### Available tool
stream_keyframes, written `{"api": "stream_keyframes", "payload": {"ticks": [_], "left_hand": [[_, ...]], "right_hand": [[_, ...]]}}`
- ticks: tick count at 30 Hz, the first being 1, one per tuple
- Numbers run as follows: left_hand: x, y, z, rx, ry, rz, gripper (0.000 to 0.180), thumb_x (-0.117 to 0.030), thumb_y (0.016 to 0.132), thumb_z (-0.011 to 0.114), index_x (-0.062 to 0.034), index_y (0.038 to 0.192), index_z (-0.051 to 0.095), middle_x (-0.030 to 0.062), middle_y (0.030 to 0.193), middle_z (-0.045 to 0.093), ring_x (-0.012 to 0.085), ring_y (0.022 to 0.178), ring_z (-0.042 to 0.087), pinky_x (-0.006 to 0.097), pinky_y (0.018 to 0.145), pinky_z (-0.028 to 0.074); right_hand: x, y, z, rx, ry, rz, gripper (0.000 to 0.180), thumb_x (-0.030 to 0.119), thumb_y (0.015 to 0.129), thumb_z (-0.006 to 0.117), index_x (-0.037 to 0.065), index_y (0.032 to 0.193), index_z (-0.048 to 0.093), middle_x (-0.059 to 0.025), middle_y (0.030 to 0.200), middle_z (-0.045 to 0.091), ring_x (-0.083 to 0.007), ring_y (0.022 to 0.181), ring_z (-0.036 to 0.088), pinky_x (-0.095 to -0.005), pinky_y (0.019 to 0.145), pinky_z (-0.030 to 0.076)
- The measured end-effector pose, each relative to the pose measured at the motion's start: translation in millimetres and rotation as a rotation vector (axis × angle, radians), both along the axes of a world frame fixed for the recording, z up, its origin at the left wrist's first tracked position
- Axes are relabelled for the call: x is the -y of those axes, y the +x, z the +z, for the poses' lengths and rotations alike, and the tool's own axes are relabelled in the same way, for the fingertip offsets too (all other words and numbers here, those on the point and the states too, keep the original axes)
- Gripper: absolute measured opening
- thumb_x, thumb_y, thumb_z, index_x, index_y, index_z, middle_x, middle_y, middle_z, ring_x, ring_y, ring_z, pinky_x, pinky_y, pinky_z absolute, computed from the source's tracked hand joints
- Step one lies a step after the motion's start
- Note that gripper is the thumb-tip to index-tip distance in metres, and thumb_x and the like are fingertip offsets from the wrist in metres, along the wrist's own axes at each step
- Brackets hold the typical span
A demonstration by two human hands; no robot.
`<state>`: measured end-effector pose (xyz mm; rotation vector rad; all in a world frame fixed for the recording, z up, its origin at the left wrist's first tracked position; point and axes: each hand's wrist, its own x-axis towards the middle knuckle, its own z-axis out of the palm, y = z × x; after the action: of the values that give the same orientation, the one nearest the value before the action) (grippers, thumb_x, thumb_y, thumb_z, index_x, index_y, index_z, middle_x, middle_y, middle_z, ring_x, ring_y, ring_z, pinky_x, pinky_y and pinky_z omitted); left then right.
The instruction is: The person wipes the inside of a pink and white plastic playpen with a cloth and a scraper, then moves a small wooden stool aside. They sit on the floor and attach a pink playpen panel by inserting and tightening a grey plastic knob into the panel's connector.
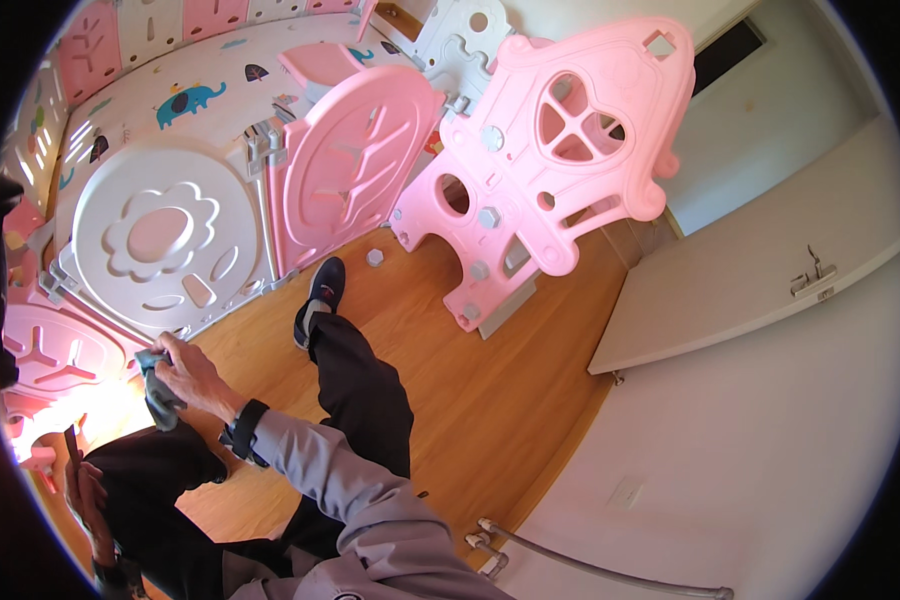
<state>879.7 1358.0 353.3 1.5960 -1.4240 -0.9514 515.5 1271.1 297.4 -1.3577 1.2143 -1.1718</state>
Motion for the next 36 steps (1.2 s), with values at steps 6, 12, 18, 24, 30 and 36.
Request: {"api": "stream_keyframes", "payload": {"ticks": [6, 12, 18, 24, 30, 36], "left_hand": [[2, 12, -18, 0.012, -0.103, -0.002, 0.033, -0.020, 0.109, 0.049, -0.0001, 0.133, 0.061, -0.0020, 0.082, 0.056, 0.0017, 0.057, 0.039, 0.020, 0.050, 0.025], [-3, 14, -20, 0.048, -0.067, 0.086, 0.029, -0.020, 0.110, 0.049, -0.0011, 0.126, 0.063, -0.0026, 0.080, 0.054, 0.0020, 0.058, 0.039, 0.021, 0.051, 0.026], [-2, 17, -15, 0.051, -0.012, 0.076, 0.028, -0.021, 0.111, 0.048, -0.0017, 0.124, 0.063, -0.0030, 0.080, 0.054, 0.0019, 0.059, 0.039, 0.021, 0.052, 0.027], [-6, 12, -12, 0.062, -0.060, 0.100, 0.029, -0.020, 0.111, 0.048, -0.0018, 0.128, 0.062, -0.0022, 0.081, 0.054, 0.0024, 0.059, 0.040, 0.021, 0.052, 0.027], [-2, 8, -9, 0.086, -0.043, 0.130, 0.030, -0.018, 0.110, 0.047, -0.0004, 0.128, 0.062, -0.0021, 0.080, 0.055, 0.0025, 0.057, 0.040, 0.021, 0.050, 0.027], [7, -11, 0, 0.004, -0.066, 0.080, 0.030, -0.017, 0.110, 0.047, 0.0017, 0.128, 0.062, -0.0020, 0.080, 0.055, 0.0020, 0.056, 0.039, 0.020, 0.049, 0.027]], "right_hand": [[35, -6, -78, -0.088, 0.183, -0.095, 0.027, 0.013, 0.090, 0.060, -0.001, 0.113, 0.061, -0.0201, 0.105, 0.072, -0.0354, 0.097, 0.071, -0.0421, 0.084, 0.055], [30, -11, -143, -0.232, 0.395, -0.106, 0.033, 0.019, 0.089, 0.059, 0.006, 0.119, 0.064, -0.0194, 0.112, 0.072, -0.0390, 0.105, 0.069, -0.0464, 0.090, 0.053], [23, -12, -190, -0.288, 0.501, -0.169, 0.032, 0.016, 0.088, 0.060, 0.002, 0.116, 0.065, -0.0216, 0.108, 0.072, -0.0384, 0.104, 0.069, -0.0442, 0.090, 0.053], [20, -9, -210, -0.293, 0.521, -0.159, 0.033, 0.016, 0.088, 0.061, 0.002, 0.117, 0.065, -0.0219, 0.112, 0.072, -0.0389, 0.108, 0.068, -0.0448, 0.092, 0.053], [18, -2, -213, -0.331, 0.545, -0.151, 0.037, 0.017, 0.088, 0.059, 0.004, 0.123, 0.063, -0.0245, 0.114, 0.071, -0.0432, 0.110, 0.066, -0.0490, 0.093, 0.053], [19, -12, -189, -0.383, 0.475, -0.263, 0.043, 0.024, 0.089, 0.059, 0.004, 0.128, 0.060, -0.0273, 0.117, 0.069, -0.0466, 0.112, 0.064, -0.0523, 0.093, 0.051]]}}
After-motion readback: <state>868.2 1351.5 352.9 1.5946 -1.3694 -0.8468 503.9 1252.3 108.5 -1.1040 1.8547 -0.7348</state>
